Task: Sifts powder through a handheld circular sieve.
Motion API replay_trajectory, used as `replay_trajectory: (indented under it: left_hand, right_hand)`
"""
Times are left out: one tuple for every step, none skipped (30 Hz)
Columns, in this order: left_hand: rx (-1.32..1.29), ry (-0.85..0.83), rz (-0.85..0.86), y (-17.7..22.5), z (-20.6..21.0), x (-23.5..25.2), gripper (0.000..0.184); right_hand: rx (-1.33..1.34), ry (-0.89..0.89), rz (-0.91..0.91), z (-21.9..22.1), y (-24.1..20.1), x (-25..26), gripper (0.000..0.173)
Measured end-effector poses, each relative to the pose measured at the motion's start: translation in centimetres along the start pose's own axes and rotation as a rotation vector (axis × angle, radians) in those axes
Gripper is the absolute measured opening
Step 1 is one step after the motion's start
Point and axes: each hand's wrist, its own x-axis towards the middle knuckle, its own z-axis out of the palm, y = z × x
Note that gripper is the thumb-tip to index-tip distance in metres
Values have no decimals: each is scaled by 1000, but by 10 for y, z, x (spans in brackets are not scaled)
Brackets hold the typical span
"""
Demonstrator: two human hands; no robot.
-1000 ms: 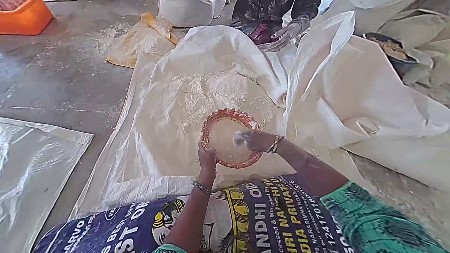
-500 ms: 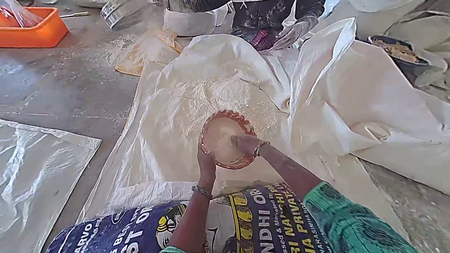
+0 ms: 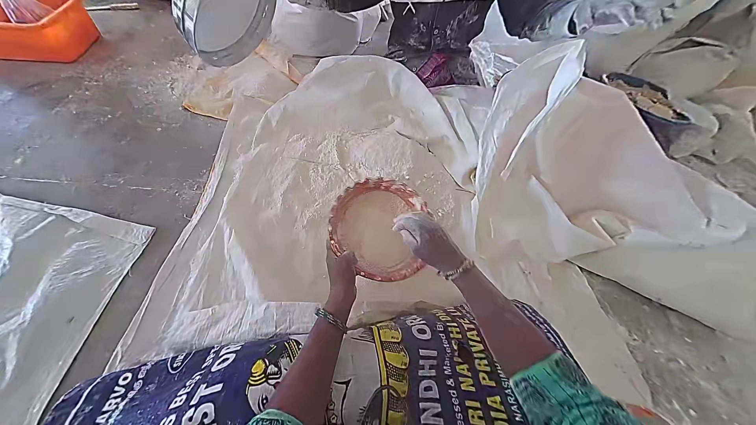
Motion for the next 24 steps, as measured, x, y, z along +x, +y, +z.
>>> replay_trajectory:
  left_hand:
    - [8, -34, -13, -3, 2, -3, 76]
    - [22, -65, -25, -7, 3, -5, 80]
    - [45, -84, -35, -11, 1, -7, 81]
    - [68, -87, -45, -13, -1, -6, 82]
    - [86, -78, -61, -14, -3, -4, 79]
    - [98, -66, -86, -14, -5, -2, 76]
    - [107, -59, -117, -14, -6, 0, 74]
    - [114, -47, -146, -14, -6, 1, 74]
    - [112, -32, -168, -14, -7, 2, 73]
    - [103, -25, -185, -14, -8, 3, 73]
    - [91, -36, -193, -13, -9, 3, 71]
    - [79, -65, -191, -12, -9, 3, 67]
    - [61, -102, -177, -10, -9, 3, 63]
    - [35, -125, -148, -9, -8, 2, 58]
    - [-4, -116, -103, -8, -7, 2, 52]
    - [-40, -70, -40, -8, -7, 4, 48]
    - [-70, -47, 24, -8, -11, 7, 53]
    - [-102, -3, 86, -9, -14, 11, 56]
    - [-154, 66, 119, -9, -14, 12, 57]
    - [-195, 93, 128, -10, -15, 11, 58]
    - [-201, 114, 125, -11, -13, 8, 58]
    - [-193, 182, 128, -11, -6, 6, 56]
    - [-197, 177, 132, -11, -6, 5, 56]
    - [-192, 125, 129, -9, -9, 7, 59]
  right_hand:
    - [-39, 31, -7, 6, 7, -12, 29]
    - [-33, 31, 13, 15, 14, -25, 29]
    - [5, 112, 10, 29, 23, -37, 27]
    - [50, 254, -1, 44, 32, -46, 26]
    - [76, 398, -6, 59, 40, -51, 25]
    - [126, 467, 10, 69, 45, -52, 26]
    - [179, 492, 31, 78, 50, -52, 28]
    - [240, 496, 70, 84, 53, -52, 37]
    - [310, 501, 133, 86, 55, -51, 49]
    - [409, 513, 226, 82, 53, -50, 60]
    - [541, 504, 335, 75, 52, -49, 70]
    - [696, 482, 438, 69, 52, -47, 77]
    - [863, 444, 507, 66, 50, -46, 79]
    - [1007, 438, 556, 67, 46, -45, 73]
    - [1091, 456, 575, 70, 41, -45, 71]
    - [1125, 493, 573, 75, 38, -45, 71]
    - [1134, 530, 568, 77, 36, -45, 71]
    - [1120, 561, 565, 79, 37, -45, 71]
    - [1098, 572, 569, 79, 36, -45, 72]
    - [1074, 557, 571, 80, 30, -46, 72]
    - [1056, 534, 571, 84, 20, -47, 71]
    - [1061, 503, 580, 88, 11, -47, 71]
    - [1070, 498, 585, 91, 7, -47, 71]
    - [1069, 527, 592, 93, 10, -46, 71]
